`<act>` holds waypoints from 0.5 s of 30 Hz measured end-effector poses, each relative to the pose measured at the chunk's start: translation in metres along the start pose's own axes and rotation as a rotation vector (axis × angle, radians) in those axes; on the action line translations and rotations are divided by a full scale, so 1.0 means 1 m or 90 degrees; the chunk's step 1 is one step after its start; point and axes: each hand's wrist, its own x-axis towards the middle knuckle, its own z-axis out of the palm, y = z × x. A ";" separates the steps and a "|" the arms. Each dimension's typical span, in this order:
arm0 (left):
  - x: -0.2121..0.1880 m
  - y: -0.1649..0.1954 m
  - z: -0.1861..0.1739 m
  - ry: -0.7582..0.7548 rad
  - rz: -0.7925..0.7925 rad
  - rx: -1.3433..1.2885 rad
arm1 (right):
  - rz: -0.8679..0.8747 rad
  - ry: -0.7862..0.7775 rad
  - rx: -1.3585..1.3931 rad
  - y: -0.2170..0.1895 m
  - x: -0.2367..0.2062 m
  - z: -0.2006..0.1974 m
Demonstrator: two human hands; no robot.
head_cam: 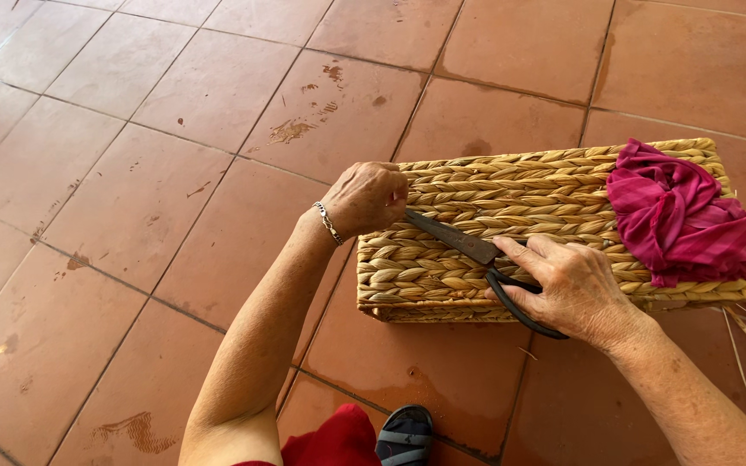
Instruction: The person wipes the exterior and interior of a rectangular woven basket using a pink cloth. They then use scissors to trim loose strands from the basket's edges and continue wiping the surface. Finally, they gather and bundle dried straw stalks on the floor.
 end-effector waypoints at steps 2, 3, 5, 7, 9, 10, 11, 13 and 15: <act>0.001 0.000 -0.004 -0.077 -0.100 0.019 | 0.007 -0.016 -0.002 -0.002 0.001 0.000; 0.000 -0.002 -0.007 -0.050 -0.119 0.009 | 0.006 -0.023 -0.001 -0.004 0.000 -0.001; -0.002 -0.008 -0.016 0.004 -0.154 -0.011 | 0.012 -0.035 0.004 -0.006 -0.002 -0.004; -0.005 -0.014 -0.022 0.009 -0.188 -0.001 | 0.025 -0.047 0.012 -0.006 -0.007 -0.011; -0.009 -0.019 -0.025 0.046 -0.167 0.003 | 0.032 0.001 0.069 -0.003 -0.016 -0.021; -0.010 -0.020 -0.024 0.079 -0.131 0.001 | 0.036 0.026 0.096 0.001 -0.023 -0.026; -0.011 -0.018 -0.020 0.112 -0.095 -0.002 | 0.037 0.067 0.138 0.005 -0.030 -0.031; -0.007 -0.010 -0.009 0.122 -0.039 -0.015 | 0.040 0.152 0.223 0.016 -0.048 -0.041; 0.002 0.004 0.006 0.122 0.021 -0.031 | 0.170 0.152 0.200 0.030 -0.069 -0.050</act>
